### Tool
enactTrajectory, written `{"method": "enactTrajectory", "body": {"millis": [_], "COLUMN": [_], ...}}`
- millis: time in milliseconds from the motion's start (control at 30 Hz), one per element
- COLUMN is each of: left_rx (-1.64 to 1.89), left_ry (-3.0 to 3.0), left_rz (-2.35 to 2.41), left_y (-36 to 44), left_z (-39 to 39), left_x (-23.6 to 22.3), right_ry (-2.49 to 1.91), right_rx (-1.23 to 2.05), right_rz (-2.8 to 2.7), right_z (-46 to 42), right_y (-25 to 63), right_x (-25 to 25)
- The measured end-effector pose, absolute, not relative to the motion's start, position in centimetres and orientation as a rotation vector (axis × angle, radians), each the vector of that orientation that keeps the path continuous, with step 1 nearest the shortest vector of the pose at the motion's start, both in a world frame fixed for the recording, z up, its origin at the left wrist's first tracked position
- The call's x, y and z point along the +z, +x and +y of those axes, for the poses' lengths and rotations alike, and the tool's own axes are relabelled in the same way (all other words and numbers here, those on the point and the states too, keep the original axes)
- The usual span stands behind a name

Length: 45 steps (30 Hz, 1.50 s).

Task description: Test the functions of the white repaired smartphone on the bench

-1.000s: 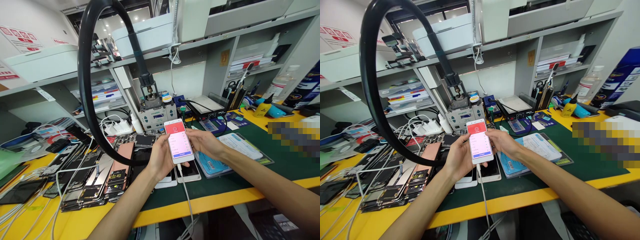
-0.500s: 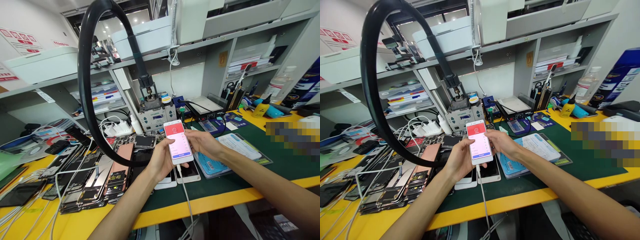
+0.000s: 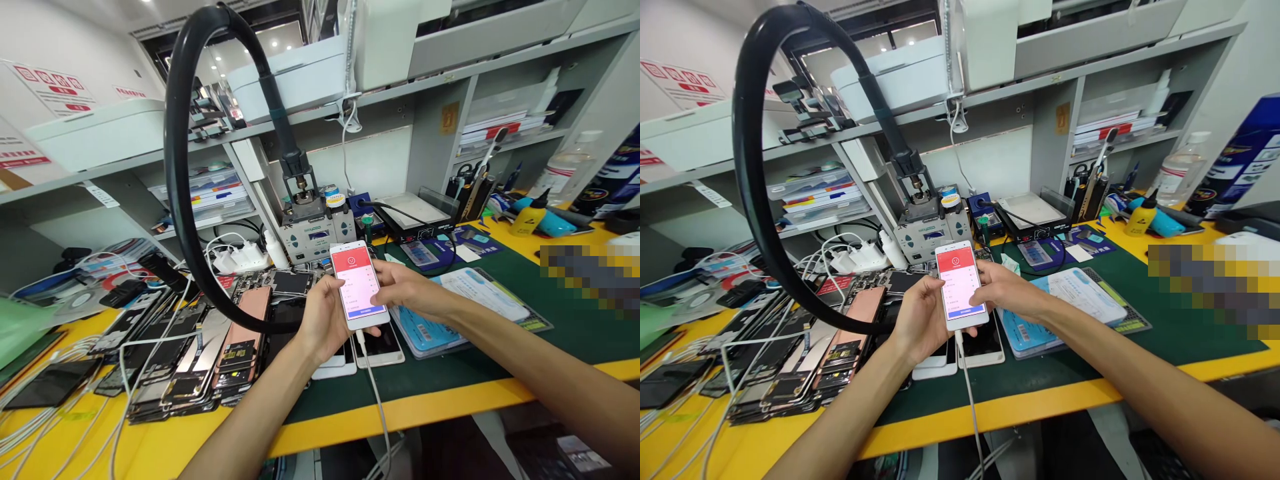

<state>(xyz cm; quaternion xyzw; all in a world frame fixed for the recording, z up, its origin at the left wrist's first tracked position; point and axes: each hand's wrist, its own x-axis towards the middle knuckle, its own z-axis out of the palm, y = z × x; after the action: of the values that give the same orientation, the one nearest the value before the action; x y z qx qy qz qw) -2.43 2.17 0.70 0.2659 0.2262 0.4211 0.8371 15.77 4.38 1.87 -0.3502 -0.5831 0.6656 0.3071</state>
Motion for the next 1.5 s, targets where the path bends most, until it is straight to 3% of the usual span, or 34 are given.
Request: {"method": "enactTrajectory", "body": {"millis": [1500], "left_rx": [0.893], "left_ry": [0.572], "left_rz": [0.554], "left_y": [-2.33], "left_z": [2.15], "left_x": [0.49], "right_ry": [-0.893], "right_rx": [1.783], "right_rz": [-1.588], "right_z": [4.48], "right_y": [15.98], "right_x": [1.60]}}
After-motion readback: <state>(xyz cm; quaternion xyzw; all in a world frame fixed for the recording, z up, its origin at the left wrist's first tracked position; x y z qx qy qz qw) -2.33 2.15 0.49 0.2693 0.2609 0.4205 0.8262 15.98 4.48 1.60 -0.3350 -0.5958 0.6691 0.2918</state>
